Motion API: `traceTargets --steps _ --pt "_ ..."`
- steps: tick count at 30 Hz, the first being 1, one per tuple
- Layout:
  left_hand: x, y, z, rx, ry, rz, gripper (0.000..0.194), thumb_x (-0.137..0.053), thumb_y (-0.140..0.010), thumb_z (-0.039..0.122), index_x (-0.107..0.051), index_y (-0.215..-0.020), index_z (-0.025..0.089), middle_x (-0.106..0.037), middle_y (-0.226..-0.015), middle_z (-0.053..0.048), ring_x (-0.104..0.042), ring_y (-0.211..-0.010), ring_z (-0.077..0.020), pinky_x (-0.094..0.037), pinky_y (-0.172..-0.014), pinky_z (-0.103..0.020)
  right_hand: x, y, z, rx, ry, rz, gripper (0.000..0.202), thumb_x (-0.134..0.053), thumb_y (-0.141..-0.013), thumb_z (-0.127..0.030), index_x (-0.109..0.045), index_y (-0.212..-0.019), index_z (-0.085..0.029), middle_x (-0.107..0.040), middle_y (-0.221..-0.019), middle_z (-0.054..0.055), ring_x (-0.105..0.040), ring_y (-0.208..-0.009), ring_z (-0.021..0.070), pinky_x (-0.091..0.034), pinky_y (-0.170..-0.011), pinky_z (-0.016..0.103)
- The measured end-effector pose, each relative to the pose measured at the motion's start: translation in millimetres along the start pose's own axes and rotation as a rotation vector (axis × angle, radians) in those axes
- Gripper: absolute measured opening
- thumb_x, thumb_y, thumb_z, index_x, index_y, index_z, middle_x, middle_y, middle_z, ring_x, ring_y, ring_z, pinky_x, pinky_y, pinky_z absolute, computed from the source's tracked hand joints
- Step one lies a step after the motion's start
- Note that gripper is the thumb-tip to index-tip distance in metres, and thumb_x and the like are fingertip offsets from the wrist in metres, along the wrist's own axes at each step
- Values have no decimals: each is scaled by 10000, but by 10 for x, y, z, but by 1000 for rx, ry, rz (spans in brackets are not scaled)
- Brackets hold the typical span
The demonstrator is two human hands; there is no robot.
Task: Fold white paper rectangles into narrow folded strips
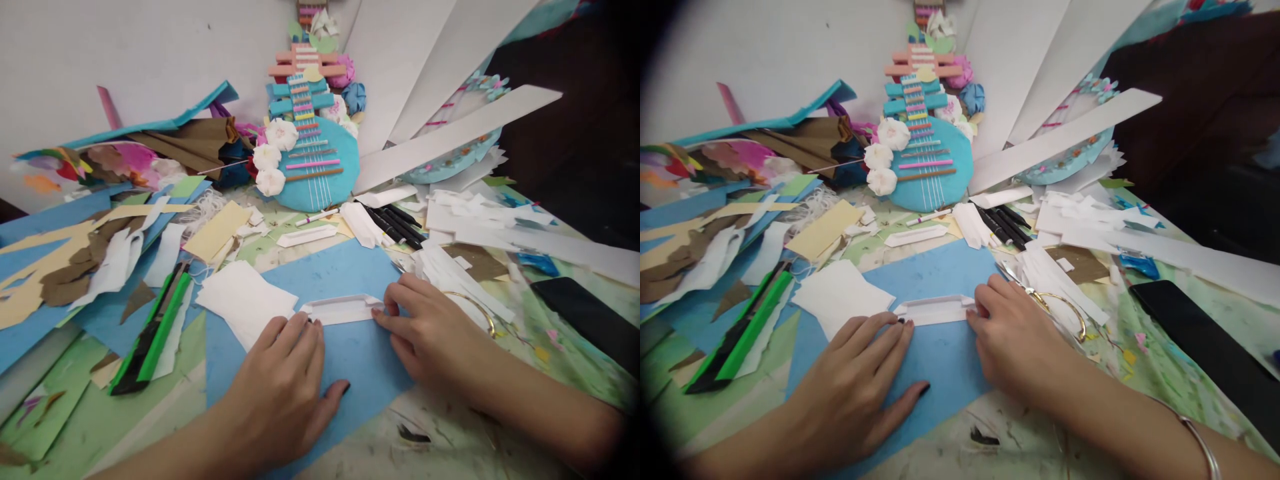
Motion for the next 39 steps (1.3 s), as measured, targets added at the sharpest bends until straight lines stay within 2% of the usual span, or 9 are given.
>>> traceTargets --steps 3,6,14,20,26,30,33,36,39 --pt "-39 0 -81 -3 14 0 255 -482 -867 204 -660 -963 50 -649 -845 -139 -547 -897 -294 -471 -728 -428 -2 -23 -1 57 -36 -37 188 -490 -797 -76 -659 -743 -138 -518 -737 82 -425 -775 195 -373 -655 325" --pt "-57 12 -207 8 80 44 185 -494 -856 105 -652 -948 76 -628 -798 -104 -542 -880 -262 -479 -719 -411 9 -51 -4 141 -17 -29 236 -460 -871 -112 -629 -709 -145 -518 -736 65 -425 -773 175 -352 -665 317" --pt "-49 -22 -264 -27 101 84 151 -494 -865 98 -642 -898 94 -620 -812 -93 -519 -882 -243 -482 -713 -387 -29 -52 -77 318 129 42 273 -426 -901 -118 -583 -679 -144 -520 -748 56 -383 -745 170 -260 -630 334" --pt "-57 -82 -326 30 142 80 145 -525 -871 209 -638 -826 129 -609 -768 -73 -513 -819 -217 -456 -711 -388 -9 -107 61 192 -74 59 214 -465 -855 -116 -617 -706 -134 -533 -783 72 -411 -760 168 -338 -657 307" --pt "-82 -102 -360 39 141 99 147 -494 -853 86 -629 -812 126 -612 -767 -75 -507 -816 -210 -452 -712 -366 49 -134 195 84 -253 53 142 -496 -822 -118 -634 -795 -140 -536 -808 73 -447 -760 163 -395 -667 292" --pt "-93 -104 -358 37 138 100 131 -504 -851 94 -626 -804 110 -612 -763 -87 -507 -804 -216 -461 -706 -374 20 -112 120 138 -187 30 127 -587 -795 -221 -626 -886 -141 -565 -938 103 -471 -850 203 -428 -730 352" --pt "-90 -102 -377 53 152 114 128 -506 -849 91 -625 -806 112 -615 -781 -90 -509 -807 -220 -467 -707 -377 5 -95 72 189 -126 87 90 -546 -827 -168 -626 -859 -141 -590 -1020 118 -488 -926 219 -445 -782 380" --pt "-77 -99 -399 72 157 138 118 -511 -845 83 -624 -815 106 -626 -912 -122 -523 -886 -243 -469 -756 -404 -15 -89 88 196 -107 131 137 -496 -854 -122 -627 -816 -138 -602 -1088 129 -499 -997 226 -455 -836 398" --pt "-88 -105 -403 72 181 135 112 -508 -858 99 -618 -838 100 -627 -1001 -137 -534 -959 -260 -463 -800 -422 -41 -82 108 211 -144 121 143 -498 -866 -141 -638 -840 -145 -638 -1039 109 -528 -965 212 -474 -822 386"
Point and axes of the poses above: each hand's wrist, its own y-axis away from the middle knuckle, its own x-axis out of the back of the hand, z = x × y, the point moved 9 cm from there along -y, towards the middle knuckle
